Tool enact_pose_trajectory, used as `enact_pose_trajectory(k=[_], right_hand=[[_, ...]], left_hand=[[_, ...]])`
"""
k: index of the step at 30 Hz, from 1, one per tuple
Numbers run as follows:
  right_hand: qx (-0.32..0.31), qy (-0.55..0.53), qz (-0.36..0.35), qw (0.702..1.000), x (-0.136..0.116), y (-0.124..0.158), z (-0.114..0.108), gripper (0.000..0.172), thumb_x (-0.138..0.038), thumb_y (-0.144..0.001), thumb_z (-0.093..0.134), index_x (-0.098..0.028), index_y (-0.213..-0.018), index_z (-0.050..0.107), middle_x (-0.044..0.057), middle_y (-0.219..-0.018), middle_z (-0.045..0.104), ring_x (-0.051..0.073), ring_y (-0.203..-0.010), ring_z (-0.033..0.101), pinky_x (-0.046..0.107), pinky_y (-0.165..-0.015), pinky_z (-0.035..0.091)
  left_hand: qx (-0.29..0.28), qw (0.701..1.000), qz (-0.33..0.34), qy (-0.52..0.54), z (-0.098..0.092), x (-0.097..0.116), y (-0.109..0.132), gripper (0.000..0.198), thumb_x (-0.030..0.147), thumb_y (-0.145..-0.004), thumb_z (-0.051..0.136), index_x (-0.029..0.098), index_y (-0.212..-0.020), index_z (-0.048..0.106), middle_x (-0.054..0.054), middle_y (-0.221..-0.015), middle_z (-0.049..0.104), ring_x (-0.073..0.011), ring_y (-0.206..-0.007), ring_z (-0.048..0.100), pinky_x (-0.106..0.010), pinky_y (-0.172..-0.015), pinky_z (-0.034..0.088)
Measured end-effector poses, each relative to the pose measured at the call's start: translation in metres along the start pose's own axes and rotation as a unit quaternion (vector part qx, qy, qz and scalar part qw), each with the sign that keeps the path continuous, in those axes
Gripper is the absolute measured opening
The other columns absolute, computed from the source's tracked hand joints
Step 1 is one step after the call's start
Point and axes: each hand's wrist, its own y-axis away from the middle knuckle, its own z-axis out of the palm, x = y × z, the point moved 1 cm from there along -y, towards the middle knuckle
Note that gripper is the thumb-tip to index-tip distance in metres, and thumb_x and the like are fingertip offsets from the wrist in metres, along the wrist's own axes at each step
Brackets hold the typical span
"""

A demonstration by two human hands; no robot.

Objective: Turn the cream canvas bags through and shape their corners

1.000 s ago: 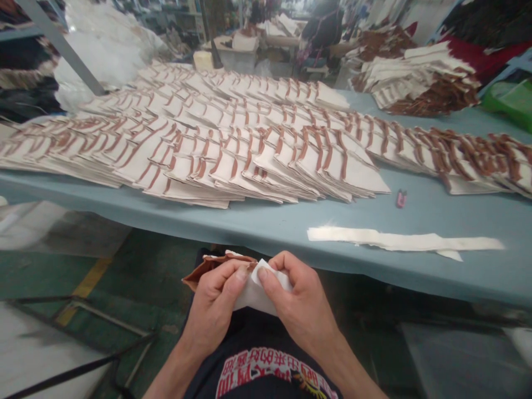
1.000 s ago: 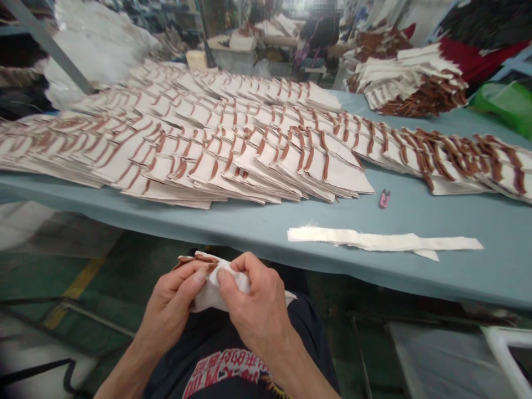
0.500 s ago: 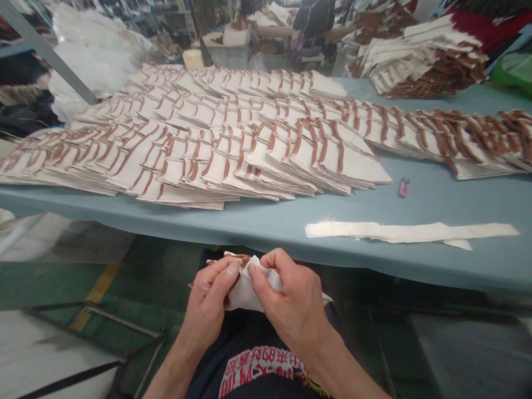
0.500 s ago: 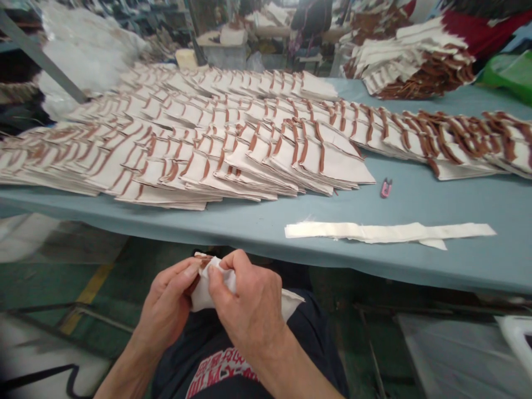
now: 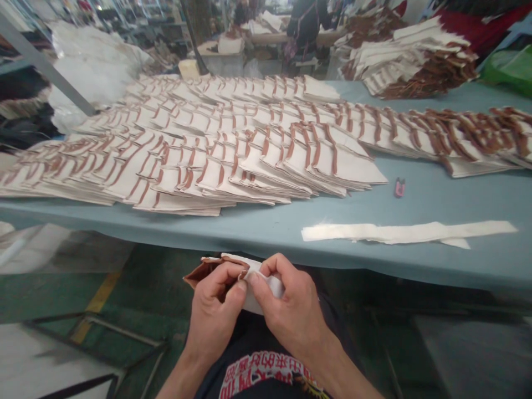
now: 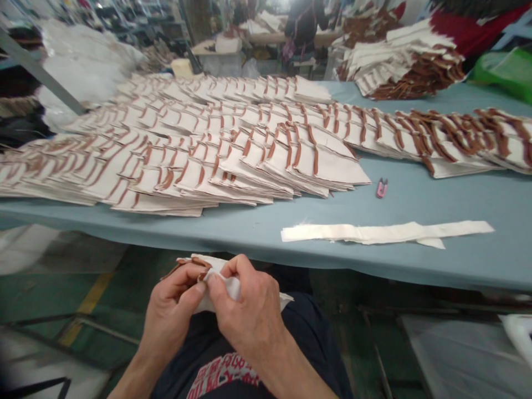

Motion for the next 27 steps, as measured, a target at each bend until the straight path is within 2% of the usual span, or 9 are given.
enact_pose_trajectory(k=[5,12,15,21,23,27], right_hand=[[-0.033,-0.029,0.028,0.999,0.0,-0.002,0.001,0.03,-0.047,-0.087,0.056,-0.023,-0.07,0.052,-0.003,-0.057,0.053,0.014,-0.051,0.045,0.025,-0.051,0.03],[-0.071,-0.101,0.048,0.991,0.01,-0.001,0.014,0.033,-0.048,-0.088,0.052,-0.023,-0.068,0.047,-0.004,-0.059,0.047,0.014,-0.055,0.044,0.024,-0.053,0.033],[-0.057,-0.096,0.054,0.992,0.014,-0.001,0.022,0.034,-0.049,-0.09,0.048,-0.024,-0.068,0.045,-0.005,-0.058,0.045,0.013,-0.054,0.042,0.025,-0.054,0.031],[-0.036,-0.072,0.066,0.995,0.013,-0.003,0.029,0.034,-0.049,-0.089,0.046,-0.024,-0.067,0.046,-0.003,-0.06,0.05,0.016,-0.058,0.048,0.027,-0.058,0.033],[-0.041,-0.071,0.067,0.994,0.014,-0.001,0.031,0.034,-0.05,-0.091,0.044,-0.024,-0.068,0.046,-0.002,-0.063,0.052,0.017,-0.061,0.05,0.028,-0.059,0.034],[-0.048,-0.09,0.057,0.993,0.019,0.006,0.037,0.037,-0.051,-0.095,0.039,-0.024,-0.07,0.045,-0.002,-0.063,0.052,0.017,-0.06,0.05,0.029,-0.059,0.034]], left_hand=[[0.026,0.995,0.059,-0.072,-0.003,0.001,0.006,0.018,0.026,-0.084,0.062,0.018,-0.074,0.074,-0.002,-0.073,0.072,-0.0169,-0.063,0.063,-0.022,-0.058,0.05],[0.039,0.99,0.098,-0.089,0.0,0.006,0.009,0.018,0.017,-0.08,0.056,0.019,-0.068,0.068,0.002,-0.065,0.068,-0.0149,-0.058,0.059,-0.022,-0.055,0.046],[0.04,0.992,0.084,-0.085,0.001,0.003,0.009,0.018,0.015,-0.078,0.053,0.019,-0.068,0.068,0.003,-0.063,0.066,-0.0134,-0.054,0.054,-0.022,-0.053,0.042],[0.023,0.998,0.032,-0.056,-0.003,-0.004,0.004,0.017,0.019,-0.078,0.053,0.018,-0.07,0.068,0.001,-0.067,0.065,-0.0146,-0.06,0.054,-0.023,-0.055,0.041],[-0.005,0.999,0.01,-0.037,-0.008,-0.003,0.003,0.017,0.021,-0.079,0.052,0.017,-0.069,0.066,0.001,-0.069,0.064,-0.0151,-0.064,0.053,-0.023,-0.058,0.042],[-0.101,0.995,-0.023,0.012,-0.016,-0.001,0.005,0.021,0.027,-0.086,0.05,0.016,-0.079,0.067,-0.001,-0.077,0.064,-0.0161,-0.07,0.054,-0.024,-0.064,0.044]])
